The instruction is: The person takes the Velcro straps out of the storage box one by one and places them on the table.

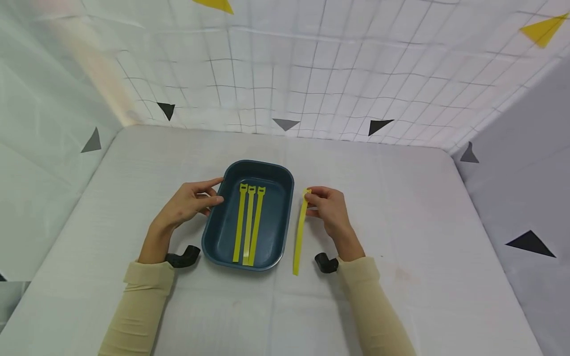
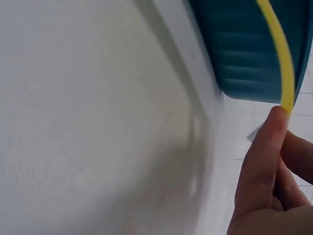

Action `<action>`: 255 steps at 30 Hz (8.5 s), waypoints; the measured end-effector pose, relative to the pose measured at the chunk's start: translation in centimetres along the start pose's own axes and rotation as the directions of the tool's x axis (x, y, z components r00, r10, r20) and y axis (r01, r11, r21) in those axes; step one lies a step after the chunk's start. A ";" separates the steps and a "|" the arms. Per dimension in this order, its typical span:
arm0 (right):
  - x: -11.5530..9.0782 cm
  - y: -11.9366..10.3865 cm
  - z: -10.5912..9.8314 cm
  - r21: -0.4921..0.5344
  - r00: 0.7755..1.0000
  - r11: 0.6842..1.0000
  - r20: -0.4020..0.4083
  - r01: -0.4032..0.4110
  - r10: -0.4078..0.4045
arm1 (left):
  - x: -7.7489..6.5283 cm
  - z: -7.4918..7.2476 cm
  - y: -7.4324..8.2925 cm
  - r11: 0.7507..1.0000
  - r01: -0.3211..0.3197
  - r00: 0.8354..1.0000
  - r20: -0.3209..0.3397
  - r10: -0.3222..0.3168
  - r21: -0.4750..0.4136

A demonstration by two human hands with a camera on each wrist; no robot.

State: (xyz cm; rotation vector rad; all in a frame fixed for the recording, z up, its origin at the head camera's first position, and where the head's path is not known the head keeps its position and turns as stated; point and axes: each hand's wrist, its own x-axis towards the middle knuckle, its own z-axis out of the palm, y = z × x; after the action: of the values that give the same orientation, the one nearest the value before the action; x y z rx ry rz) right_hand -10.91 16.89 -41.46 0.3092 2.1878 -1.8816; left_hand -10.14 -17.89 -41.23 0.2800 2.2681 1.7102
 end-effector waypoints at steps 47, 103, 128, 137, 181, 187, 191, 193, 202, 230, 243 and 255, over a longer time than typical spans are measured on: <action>1.2 1.9 -0.2 -0.213 0.990 0.975 -0.114 0.056 -0.081 | 0.1 0.0 0.0 1.000 0.010 1.000 0.001 -0.010 -0.019; -2.2 -3.7 2.0 -0.152 0.888 0.890 -0.107 0.429 -0.447 | 0.1 0.0 -0.1 1.000 -0.008 1.000 0.009 0.008 0.023; -1.9 -5.5 4.2 -0.128 0.883 0.881 -0.065 0.455 -0.465 | 0.0 0.0 0.2 1.000 0.006 1.000 0.008 -0.007 0.029; -1.8 -6.3 5.8 -0.148 0.878 0.872 -0.039 0.466 -0.476 | 0.0 0.0 0.1 1.000 -0.002 1.000 0.007 0.002 0.020; 0.2 -6.3 11.5 -0.186 0.933 0.915 0.085 0.358 -0.348 | 0.1 -0.2 -0.2 1.000 -0.007 1.000 0.024 0.007 -0.014; 0.6 -5.7 12.0 -0.184 0.948 0.930 0.077 0.319 -0.310 | 0.0 -0.2 -0.2 1.000 -0.003 1.000 0.020 0.003 -0.011; 0.9 -5.5 12.2 -0.218 0.951 0.926 0.091 0.308 -0.295 | 0.0 -0.1 -0.1 1.000 -0.007 1.000 0.022 0.007 -0.011; 1.0 -5.4 12.3 -0.237 0.951 0.921 0.108 0.309 -0.291 | 0.1 -0.1 -0.1 1.000 -0.010 1.000 0.023 0.011 -0.011; 1.6 -4.7 12.9 -0.235 0.957 0.929 0.119 0.286 -0.265 | 0.0 -0.2 0.1 1.000 -0.013 1.000 0.019 0.014 -0.015; 3.5 -4.0 14.4 -0.363 0.976 0.909 0.140 0.207 -0.167 | 0.0 0.0 0.2 1.000 -0.007 1.000 0.021 0.007 -0.007; 3.8 -3.1 14.8 -0.377 0.984 0.910 0.099 0.172 -0.145 | -0.1 -0.1 0.0 1.000 -0.004 1.000 0.016 0.004 -0.019; 3.8 -2.8 15.3 -0.503 0.975 0.835 0.105 0.222 -0.196 | 0.0 -0.1 -0.2 1.000 -0.008 1.000 0.016 0.008 -0.016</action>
State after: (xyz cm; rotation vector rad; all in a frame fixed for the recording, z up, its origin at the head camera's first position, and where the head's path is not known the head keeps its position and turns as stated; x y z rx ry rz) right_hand -14.71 1.38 -42.20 -0.0835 2.6639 -1.2885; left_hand -10.20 -18.08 -41.41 0.2991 2.2435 1.7230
